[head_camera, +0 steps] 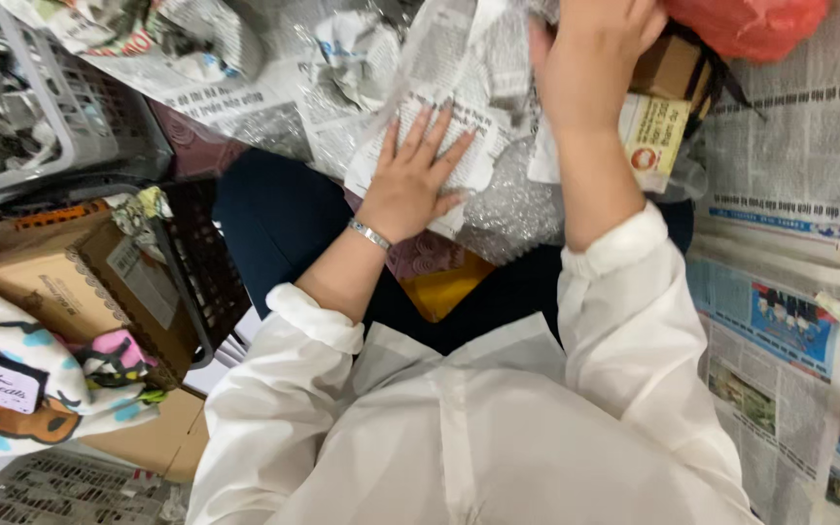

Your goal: The person wraps small ceramic dishes in newspaper and bubble wrap. They fold the newspaper around each dish, then place it inside a sheet of bubble wrap, folding the edges to secure the package.

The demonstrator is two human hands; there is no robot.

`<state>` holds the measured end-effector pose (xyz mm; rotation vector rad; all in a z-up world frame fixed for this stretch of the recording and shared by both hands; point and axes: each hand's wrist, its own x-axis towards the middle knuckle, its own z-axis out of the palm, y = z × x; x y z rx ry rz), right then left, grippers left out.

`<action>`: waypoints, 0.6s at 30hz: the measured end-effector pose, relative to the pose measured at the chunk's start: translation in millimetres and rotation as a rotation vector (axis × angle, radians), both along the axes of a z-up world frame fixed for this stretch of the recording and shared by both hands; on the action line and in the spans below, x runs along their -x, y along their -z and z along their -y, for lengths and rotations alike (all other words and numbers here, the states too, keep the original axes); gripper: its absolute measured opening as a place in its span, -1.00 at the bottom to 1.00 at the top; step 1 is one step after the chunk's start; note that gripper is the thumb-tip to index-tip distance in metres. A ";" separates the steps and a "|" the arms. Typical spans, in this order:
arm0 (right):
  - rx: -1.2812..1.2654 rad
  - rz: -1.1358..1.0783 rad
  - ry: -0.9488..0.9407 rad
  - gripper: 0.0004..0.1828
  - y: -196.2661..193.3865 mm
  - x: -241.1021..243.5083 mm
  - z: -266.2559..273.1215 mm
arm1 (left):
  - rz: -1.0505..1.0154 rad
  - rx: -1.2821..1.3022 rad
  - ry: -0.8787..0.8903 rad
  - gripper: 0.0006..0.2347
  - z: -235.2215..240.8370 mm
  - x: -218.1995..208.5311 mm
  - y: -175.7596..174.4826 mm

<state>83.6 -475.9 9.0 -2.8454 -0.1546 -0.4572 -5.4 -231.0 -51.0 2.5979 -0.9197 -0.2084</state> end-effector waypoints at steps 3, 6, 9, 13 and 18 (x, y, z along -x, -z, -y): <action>0.098 0.157 -0.060 -0.31 -12.5 21.5 -21.9 | 0.004 -0.021 -0.001 -0.27 0.4 2.7 -5.3; -0.003 0.095 -0.007 -0.31 -21.6 44.3 -29.6 | 0.042 -0.064 -0.023 -0.23 4.6 14.1 -11.0; -0.221 -0.144 -0.040 -0.37 -31.4 63.2 -30.4 | -0.031 -0.241 -0.135 -0.19 22.9 29.0 -21.2; -0.247 -0.233 -0.085 -0.01 -26.9 92.6 -34.5 | 0.004 -0.186 -0.188 -0.22 39.2 39.6 -29.5; -0.456 -0.233 0.032 -0.53 18.4 90.5 -23.5 | 0.167 0.141 -0.146 -0.50 31.1 31.5 -37.8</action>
